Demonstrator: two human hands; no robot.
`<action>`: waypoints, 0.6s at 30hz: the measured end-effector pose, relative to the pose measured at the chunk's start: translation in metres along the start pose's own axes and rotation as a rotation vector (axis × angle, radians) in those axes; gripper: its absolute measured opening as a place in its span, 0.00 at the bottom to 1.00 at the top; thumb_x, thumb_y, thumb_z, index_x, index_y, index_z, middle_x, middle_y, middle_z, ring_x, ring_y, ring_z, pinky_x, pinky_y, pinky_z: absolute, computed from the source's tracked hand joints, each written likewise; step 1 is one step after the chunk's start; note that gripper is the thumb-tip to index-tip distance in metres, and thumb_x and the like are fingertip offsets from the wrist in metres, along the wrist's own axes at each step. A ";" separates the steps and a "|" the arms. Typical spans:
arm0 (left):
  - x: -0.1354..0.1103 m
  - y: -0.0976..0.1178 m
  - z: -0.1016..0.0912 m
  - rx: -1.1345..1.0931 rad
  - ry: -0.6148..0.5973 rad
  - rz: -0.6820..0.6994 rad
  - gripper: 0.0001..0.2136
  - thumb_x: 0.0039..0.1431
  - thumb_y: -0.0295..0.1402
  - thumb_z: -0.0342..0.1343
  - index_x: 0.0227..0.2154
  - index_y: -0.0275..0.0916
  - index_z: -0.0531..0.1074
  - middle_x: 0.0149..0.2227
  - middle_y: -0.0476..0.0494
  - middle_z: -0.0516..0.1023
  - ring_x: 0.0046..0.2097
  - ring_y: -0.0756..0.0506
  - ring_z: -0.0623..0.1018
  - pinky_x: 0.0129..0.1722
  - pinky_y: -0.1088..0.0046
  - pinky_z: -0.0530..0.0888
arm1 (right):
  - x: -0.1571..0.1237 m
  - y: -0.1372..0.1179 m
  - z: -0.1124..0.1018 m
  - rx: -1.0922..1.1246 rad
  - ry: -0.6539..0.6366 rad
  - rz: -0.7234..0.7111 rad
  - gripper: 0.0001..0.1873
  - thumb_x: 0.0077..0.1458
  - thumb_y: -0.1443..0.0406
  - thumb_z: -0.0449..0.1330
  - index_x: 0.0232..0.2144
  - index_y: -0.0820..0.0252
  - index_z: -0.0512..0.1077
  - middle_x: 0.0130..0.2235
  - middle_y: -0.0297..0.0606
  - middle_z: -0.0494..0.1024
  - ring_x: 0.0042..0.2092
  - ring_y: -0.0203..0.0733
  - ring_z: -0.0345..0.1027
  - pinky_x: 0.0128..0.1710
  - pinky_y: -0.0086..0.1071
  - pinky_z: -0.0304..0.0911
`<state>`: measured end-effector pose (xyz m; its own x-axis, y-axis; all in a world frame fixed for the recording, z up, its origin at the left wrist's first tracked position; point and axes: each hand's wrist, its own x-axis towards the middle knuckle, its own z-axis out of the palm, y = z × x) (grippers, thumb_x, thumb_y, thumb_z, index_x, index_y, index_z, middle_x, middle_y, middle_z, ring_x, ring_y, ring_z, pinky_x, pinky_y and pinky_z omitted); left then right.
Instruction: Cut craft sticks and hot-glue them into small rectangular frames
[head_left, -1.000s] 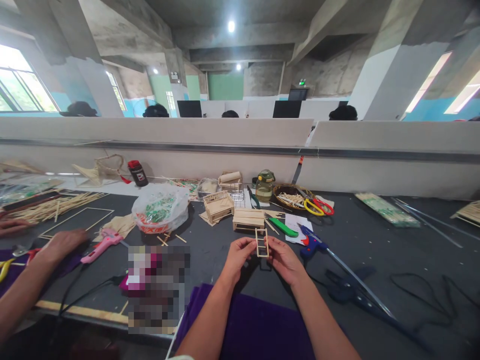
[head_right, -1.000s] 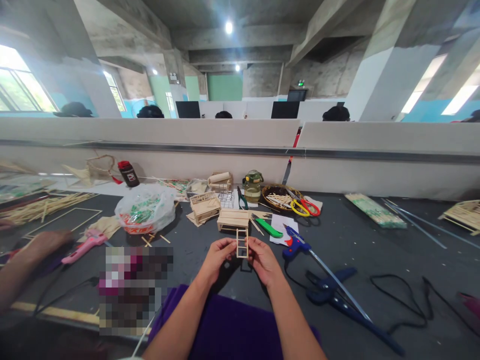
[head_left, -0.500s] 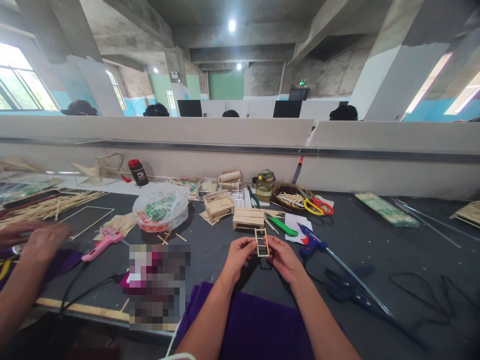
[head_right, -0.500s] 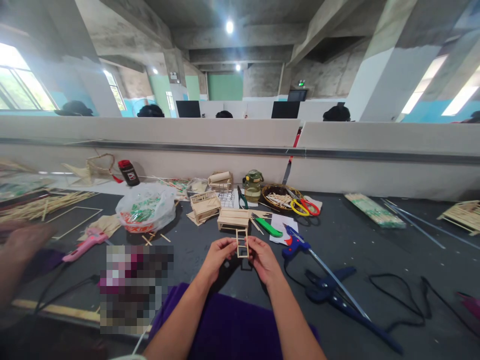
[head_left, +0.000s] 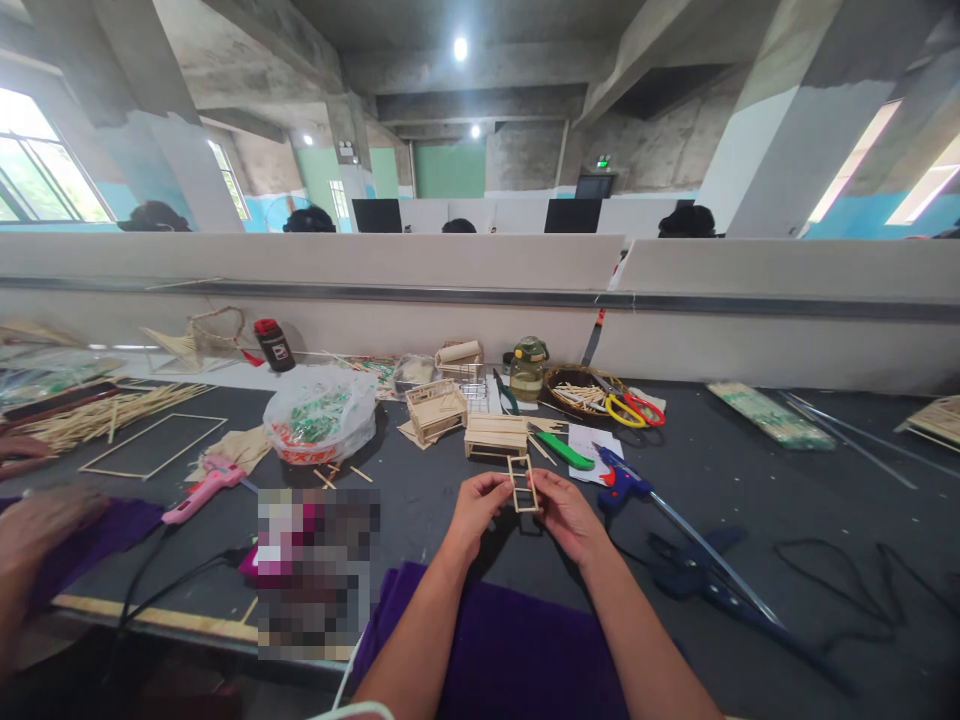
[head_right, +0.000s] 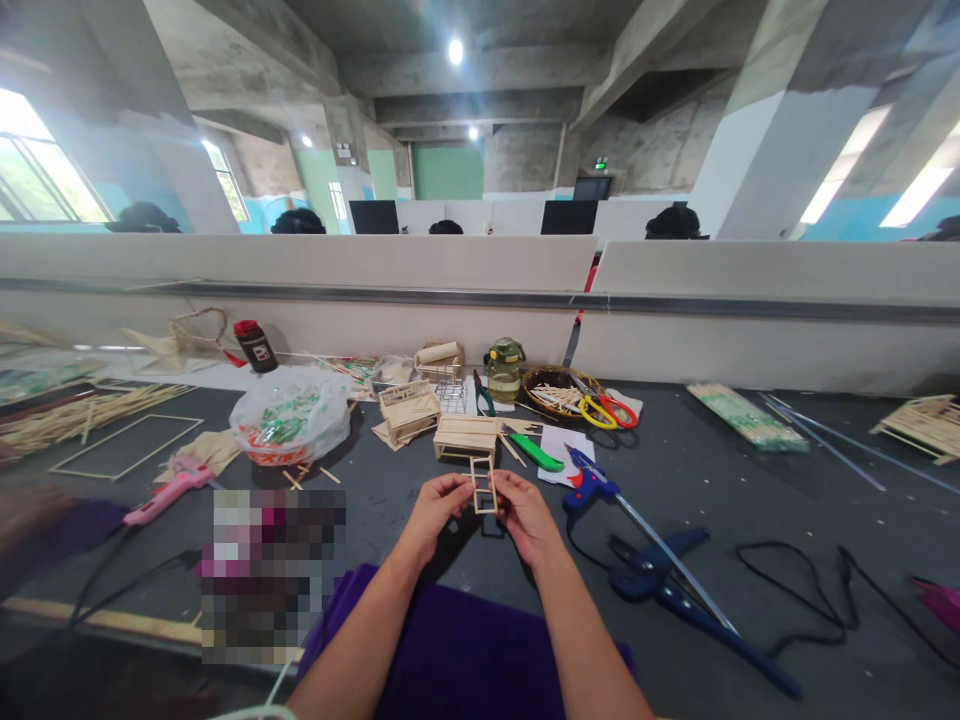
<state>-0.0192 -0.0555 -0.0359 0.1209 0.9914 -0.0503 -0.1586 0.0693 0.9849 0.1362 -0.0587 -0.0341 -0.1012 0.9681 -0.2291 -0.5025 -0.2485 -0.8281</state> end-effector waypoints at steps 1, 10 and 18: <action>0.000 0.000 0.000 0.000 -0.001 0.002 0.19 0.41 0.47 0.66 0.28 0.34 0.79 0.23 0.46 0.75 0.23 0.53 0.66 0.23 0.79 0.61 | 0.000 0.000 0.000 -0.007 0.001 -0.004 0.15 0.36 0.58 0.72 0.27 0.59 0.75 0.22 0.31 0.74 0.21 0.31 0.60 0.20 0.27 0.53; -0.002 0.000 0.000 -0.003 -0.006 0.013 0.18 0.42 0.46 0.65 0.28 0.34 0.79 0.23 0.47 0.74 0.23 0.53 0.66 0.23 0.78 0.61 | 0.000 0.000 0.001 -0.013 0.002 -0.009 0.16 0.35 0.58 0.72 0.27 0.60 0.76 0.21 0.30 0.73 0.20 0.30 0.58 0.20 0.26 0.51; 0.000 -0.001 0.000 -0.028 -0.004 -0.011 0.18 0.41 0.45 0.66 0.29 0.34 0.79 0.22 0.47 0.73 0.23 0.53 0.67 0.23 0.79 0.62 | 0.000 0.001 0.000 -0.031 0.007 -0.027 0.16 0.36 0.57 0.72 0.27 0.59 0.76 0.22 0.29 0.73 0.20 0.29 0.59 0.21 0.26 0.52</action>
<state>-0.0186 -0.0557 -0.0371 0.1268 0.9901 -0.0602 -0.1845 0.0832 0.9793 0.1351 -0.0586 -0.0350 -0.0819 0.9744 -0.2095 -0.4781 -0.2228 -0.8495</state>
